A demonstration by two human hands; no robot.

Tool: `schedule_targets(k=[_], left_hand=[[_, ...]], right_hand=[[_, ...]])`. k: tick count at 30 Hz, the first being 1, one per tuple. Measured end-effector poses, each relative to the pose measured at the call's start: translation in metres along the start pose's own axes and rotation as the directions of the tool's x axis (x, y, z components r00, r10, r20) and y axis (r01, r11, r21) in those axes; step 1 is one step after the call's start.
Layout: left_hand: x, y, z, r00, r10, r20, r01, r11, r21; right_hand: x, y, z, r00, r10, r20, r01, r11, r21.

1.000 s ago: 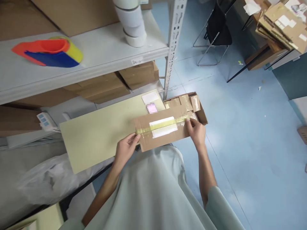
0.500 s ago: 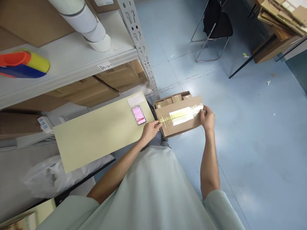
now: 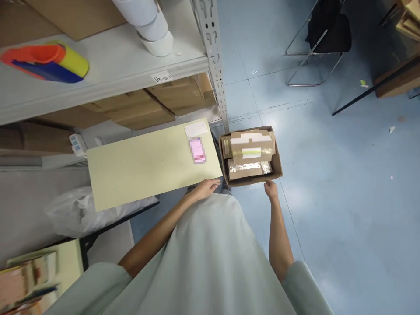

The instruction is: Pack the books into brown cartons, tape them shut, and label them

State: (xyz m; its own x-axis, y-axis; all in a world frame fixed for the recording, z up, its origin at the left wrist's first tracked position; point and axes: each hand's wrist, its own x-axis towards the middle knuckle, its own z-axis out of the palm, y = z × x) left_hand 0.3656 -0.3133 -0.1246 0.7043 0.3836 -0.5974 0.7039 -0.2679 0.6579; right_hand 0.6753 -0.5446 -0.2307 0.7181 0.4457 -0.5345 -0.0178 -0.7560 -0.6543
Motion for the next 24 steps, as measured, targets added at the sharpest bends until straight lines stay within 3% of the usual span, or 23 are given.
schedule_targets(k=[6, 14, 18, 22, 24], left_hand=[[-0.024, -0.046, -0.002, 0.987, -0.064, -0.147, 0.032, 0.977, -0.209], [-0.057, -0.079, 0.014, 0.94, -0.183, -0.286, 0.003, 0.846, -0.533], [-0.087, -0.092, 0.014, 0.883, -0.259, -0.392, -0.054, 0.773, -0.632], [-0.121, -0.104, 0.005, 0.802, -0.37, -0.468, -0.105, 0.684, -0.722], [-0.141, -0.109, 0.0, 0.763, -0.402, -0.506, -0.151, 0.65, -0.745]], right_hand=[[-0.017, -0.011, 0.045, 0.971, 0.007, 0.24, -0.031, 0.995, 0.095], [-0.008, -0.077, 0.098, 0.859, -0.077, 0.506, -0.026, 0.981, 0.193], [-0.022, -0.12, 0.127, 0.749, -0.235, 0.62, 0.092, 0.963, 0.254], [-0.052, -0.162, 0.15, 0.661, -0.409, 0.629, 0.206, 0.905, 0.372], [-0.073, -0.18, 0.162, 0.639, -0.448, 0.625, 0.226, 0.886, 0.404]])
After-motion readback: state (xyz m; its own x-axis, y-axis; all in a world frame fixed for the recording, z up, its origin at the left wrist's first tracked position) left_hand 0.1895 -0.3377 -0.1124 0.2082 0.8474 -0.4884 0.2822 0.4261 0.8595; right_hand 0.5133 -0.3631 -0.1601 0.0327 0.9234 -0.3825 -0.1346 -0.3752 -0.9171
